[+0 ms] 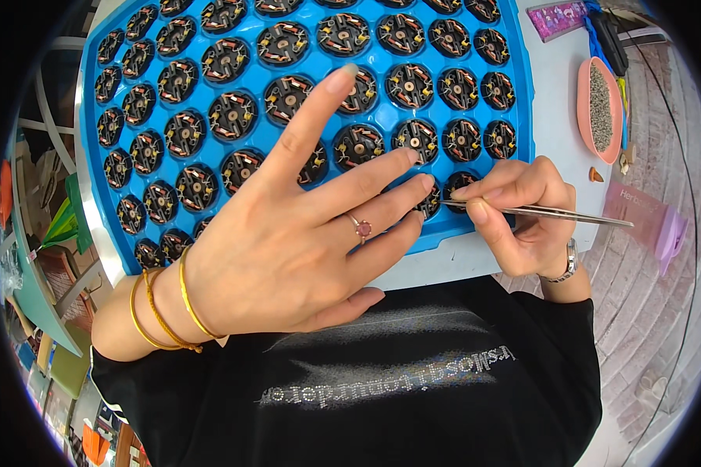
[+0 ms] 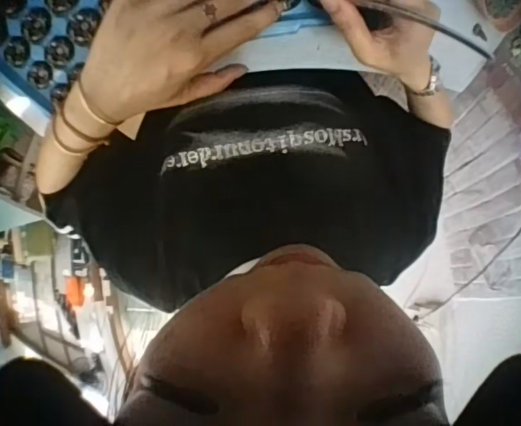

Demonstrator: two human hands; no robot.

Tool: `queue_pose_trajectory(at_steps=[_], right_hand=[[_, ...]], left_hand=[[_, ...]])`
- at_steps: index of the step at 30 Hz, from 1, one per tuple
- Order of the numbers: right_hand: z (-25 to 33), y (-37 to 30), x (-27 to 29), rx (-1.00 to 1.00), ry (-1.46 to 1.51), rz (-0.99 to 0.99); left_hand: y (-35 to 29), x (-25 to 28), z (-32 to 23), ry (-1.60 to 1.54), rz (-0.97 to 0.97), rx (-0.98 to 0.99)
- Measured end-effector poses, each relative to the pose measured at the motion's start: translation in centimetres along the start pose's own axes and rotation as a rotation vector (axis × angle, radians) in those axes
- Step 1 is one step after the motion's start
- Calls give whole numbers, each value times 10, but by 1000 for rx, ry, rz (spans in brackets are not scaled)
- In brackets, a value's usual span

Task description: Assemble small electronic components into a tray using a manual pick-and-place tool.

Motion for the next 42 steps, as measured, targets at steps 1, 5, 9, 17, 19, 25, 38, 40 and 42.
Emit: queue_pose_trajectory(at_steps=[1, 5, 9, 17, 19, 25, 38, 40, 42], right_hand=[[0, 0, 0, -4, -10, -3], [-1, 0, 0, -12, -16, -5], [-3, 4, -5, -18, -15, 79], [-18, 7, -8, -167, 230, 127], [-15, 8, -12, -112, 153, 221], [-5, 11, -13, -9, 29, 268], [0, -3, 0, -6, 127, 36], [-5, -2, 0, -37, 75, 45], [-4, 0, -2, -27, 32, 109]], left_hand=[[0, 0, 0, 0, -4, -1], [0, 0, 0, 10, -10, -13], [1, 1, 0, 11, -2, -10], [2, 1, -3, 42, -5, -3], [1, 1, -2, 40, -17, 7], [0, 0, -1, 66, -66, 11], [-2, -1, -6, 44, -77, -6], [0, -2, -5, 54, -79, -7], [1, -3, -5, 78, -89, -10]])
Point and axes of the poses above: each hand's wrist, its own y-axis towards the middle knuckle, its own x-axis out of the back of the hand, z = x × y, the point moved 10 cm from there along y, towards the middle knuckle, and after that the axes turned 7 degrees about x, right-handed, at the moved point
